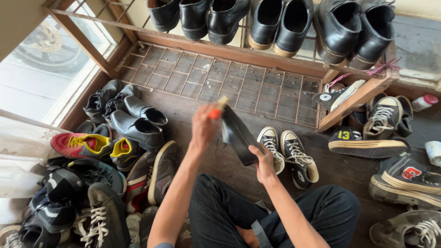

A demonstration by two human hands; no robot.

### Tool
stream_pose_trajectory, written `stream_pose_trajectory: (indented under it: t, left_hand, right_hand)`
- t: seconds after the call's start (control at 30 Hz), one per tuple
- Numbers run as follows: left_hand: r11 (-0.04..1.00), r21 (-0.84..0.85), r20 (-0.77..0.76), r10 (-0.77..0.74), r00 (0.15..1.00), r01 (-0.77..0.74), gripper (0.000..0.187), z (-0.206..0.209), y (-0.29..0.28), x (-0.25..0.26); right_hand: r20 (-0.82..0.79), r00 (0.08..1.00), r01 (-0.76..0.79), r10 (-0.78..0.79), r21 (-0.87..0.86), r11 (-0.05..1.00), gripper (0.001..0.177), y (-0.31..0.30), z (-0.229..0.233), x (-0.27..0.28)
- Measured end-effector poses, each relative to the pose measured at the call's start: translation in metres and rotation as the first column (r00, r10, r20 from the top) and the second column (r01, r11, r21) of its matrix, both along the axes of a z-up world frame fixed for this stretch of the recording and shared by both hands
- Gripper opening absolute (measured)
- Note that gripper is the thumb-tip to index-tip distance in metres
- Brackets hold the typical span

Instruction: The person brushes the soles and sides of several shoes with a large wooden-handled brush while sitting on the floor by a shoe rack.

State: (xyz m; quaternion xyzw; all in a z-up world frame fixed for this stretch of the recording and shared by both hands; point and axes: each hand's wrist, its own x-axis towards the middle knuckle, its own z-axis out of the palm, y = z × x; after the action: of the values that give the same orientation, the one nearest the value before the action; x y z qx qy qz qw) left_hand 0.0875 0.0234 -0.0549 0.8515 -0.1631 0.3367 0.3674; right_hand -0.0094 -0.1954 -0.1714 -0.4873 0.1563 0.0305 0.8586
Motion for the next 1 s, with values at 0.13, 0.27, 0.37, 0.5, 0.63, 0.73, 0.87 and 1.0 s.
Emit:
stream_pose_trajectory:
  t: [0.13, 0.27, 0.37, 0.5, 0.63, 0.73, 0.87, 1.0]
  left_hand:
    - [0.953, 0.043, 0.021, -0.302, 0.953, 0.301, 0.027, 0.012, -0.019, -0.05]
    - [0.835, -0.334, -0.395, -0.546, 0.739, 0.438, 0.023, 0.015, -0.016, -0.063]
    - [0.792, -0.537, -0.501, -0.577, 0.645, 0.291, 0.025, 0.005, -0.001, -0.046]
    - [0.821, -0.565, -0.414, -0.371, 0.831, 0.085, 0.022, -0.007, 0.025, -0.009]
    - [0.972, -0.144, -0.092, 0.175, 0.98, -0.187, 0.019, -0.006, 0.037, -0.003]
    - [0.989, 0.074, 0.139, 0.119, 0.983, -0.13, 0.029, -0.004, 0.028, -0.011]
    - [0.981, -0.079, -0.037, -0.18, 0.983, 0.176, 0.016, 0.001, 0.003, -0.044]
    - [0.874, -0.213, -0.315, -0.485, 0.816, 0.437, 0.022, 0.009, -0.002, -0.058]
  right_hand:
    - [-0.028, 0.997, 0.071, -0.071, -0.021, 0.997, 0.055, -0.008, -0.036, 0.016]
    - [0.088, 0.996, 0.002, -0.001, -0.004, 1.0, 0.053, -0.017, -0.07, 0.024]
    - [0.028, 1.0, 0.006, -0.008, 0.058, 0.998, 0.051, -0.012, -0.057, 0.012]
    - [-0.026, 0.997, -0.073, 0.072, -0.03, 0.997, 0.058, -0.002, -0.02, 0.001]
    - [0.035, 0.988, -0.151, 0.151, -0.007, 0.988, 0.064, 0.002, -0.002, -0.002]
    - [0.0, 0.992, -0.127, 0.127, -0.03, 0.991, 0.062, 0.009, 0.002, 0.0]
    - [0.012, 0.997, -0.07, 0.07, -0.019, 0.997, 0.059, 0.009, -0.004, 0.013]
    - [0.032, 0.999, -0.014, 0.015, -0.031, 0.999, 0.059, -0.002, -0.028, 0.024]
